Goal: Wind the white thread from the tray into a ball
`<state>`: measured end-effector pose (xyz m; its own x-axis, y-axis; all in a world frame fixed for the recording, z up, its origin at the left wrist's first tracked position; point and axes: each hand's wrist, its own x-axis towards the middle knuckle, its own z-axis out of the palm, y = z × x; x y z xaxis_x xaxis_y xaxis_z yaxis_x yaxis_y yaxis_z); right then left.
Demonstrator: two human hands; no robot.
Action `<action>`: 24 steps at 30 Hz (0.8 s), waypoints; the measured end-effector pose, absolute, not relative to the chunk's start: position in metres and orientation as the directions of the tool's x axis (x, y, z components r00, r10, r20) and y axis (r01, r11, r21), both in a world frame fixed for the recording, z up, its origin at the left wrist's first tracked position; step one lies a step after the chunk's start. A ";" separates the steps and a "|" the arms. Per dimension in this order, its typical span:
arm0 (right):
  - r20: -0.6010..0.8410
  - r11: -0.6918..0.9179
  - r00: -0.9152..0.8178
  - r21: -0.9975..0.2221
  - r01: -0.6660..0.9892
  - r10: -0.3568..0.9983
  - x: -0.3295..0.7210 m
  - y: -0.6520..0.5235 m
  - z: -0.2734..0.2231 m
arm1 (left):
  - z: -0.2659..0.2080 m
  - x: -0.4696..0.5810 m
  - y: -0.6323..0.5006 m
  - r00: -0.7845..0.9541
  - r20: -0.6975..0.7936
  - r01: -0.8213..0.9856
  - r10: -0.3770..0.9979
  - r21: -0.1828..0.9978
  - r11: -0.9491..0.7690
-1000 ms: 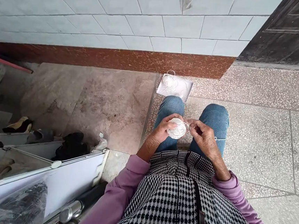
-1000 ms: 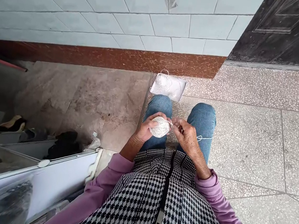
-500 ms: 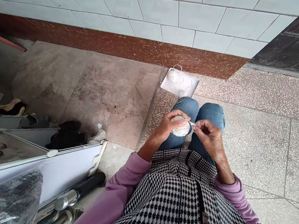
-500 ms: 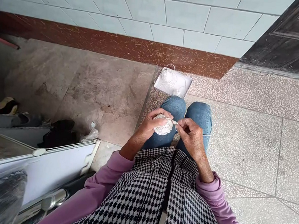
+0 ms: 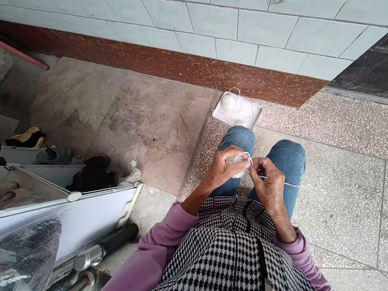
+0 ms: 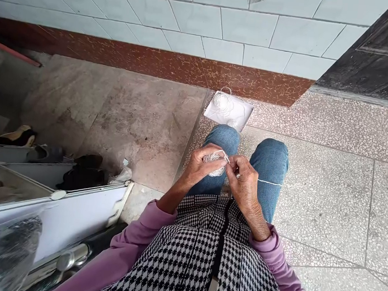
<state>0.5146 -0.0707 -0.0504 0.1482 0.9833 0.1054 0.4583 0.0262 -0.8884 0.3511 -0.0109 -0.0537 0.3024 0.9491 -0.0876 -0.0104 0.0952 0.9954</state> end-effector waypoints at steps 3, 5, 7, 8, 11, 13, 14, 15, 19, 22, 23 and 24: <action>0.090 0.017 0.132 -0.882 0.471 0.987 0.515 -0.070 -0.048 | -0.053 0.352 -0.011 0.288 -0.072 -0.011 0.955 0.997 0.079; 0.074 0.015 0.116 -0.895 0.446 0.991 0.518 -0.069 -0.048 | -0.051 0.353 -0.010 0.280 -0.085 -0.013 0.956 0.996 0.092; 0.054 0.005 0.109 -0.915 0.403 0.993 0.527 -0.067 -0.048 | -0.049 0.351 -0.009 0.317 -0.165 -0.029 0.934 0.983 0.184; 0.044 -0.008 0.125 -0.921 0.389 0.991 0.535 -0.066 -0.049 | -0.048 0.350 -0.009 0.364 -0.236 -0.045 0.901 0.962 0.270; 0.013 -0.079 0.260 -0.938 0.338 0.966 0.568 -0.063 -0.050 | -0.050 0.344 -0.009 0.538 -0.412 -0.128 0.735 0.822 0.554; -0.042 -0.127 0.346 -0.966 0.225 0.937 0.594 -0.064 -0.049 | -0.053 0.341 -0.010 0.583 -0.442 -0.191 0.682 0.741 0.644; -0.088 -0.148 0.368 -0.980 0.136 0.926 0.608 -0.066 -0.048 | -0.055 0.340 -0.010 0.580 -0.446 -0.217 0.682 0.722 0.657; -0.143 -0.168 0.372 -0.985 0.036 0.917 0.621 -0.069 -0.047 | -0.057 0.340 -0.011 0.572 -0.452 -0.232 0.685 0.711 0.663; -0.292 -0.209 0.339 -0.943 -0.260 0.894 0.672 -0.086 -0.045 | -0.060 0.341 -0.014 0.603 -0.465 -0.282 0.648 0.636 0.719; -0.303 -0.194 0.410 -0.939 -0.285 0.861 0.712 -0.101 -0.052 | -0.059 0.342 -0.015 0.635 -0.448 -0.350 0.630 0.560 0.751; -0.307 -0.204 0.440 -0.942 -0.266 0.844 0.724 -0.107 -0.056 | -0.060 0.342 -0.014 0.639 -0.444 -0.369 0.629 0.540 0.756; -0.305 -0.219 0.474 -0.949 -0.229 0.826 0.734 -0.112 -0.060 | -0.061 0.343 -0.014 0.642 -0.444 -0.385 0.626 0.519 0.763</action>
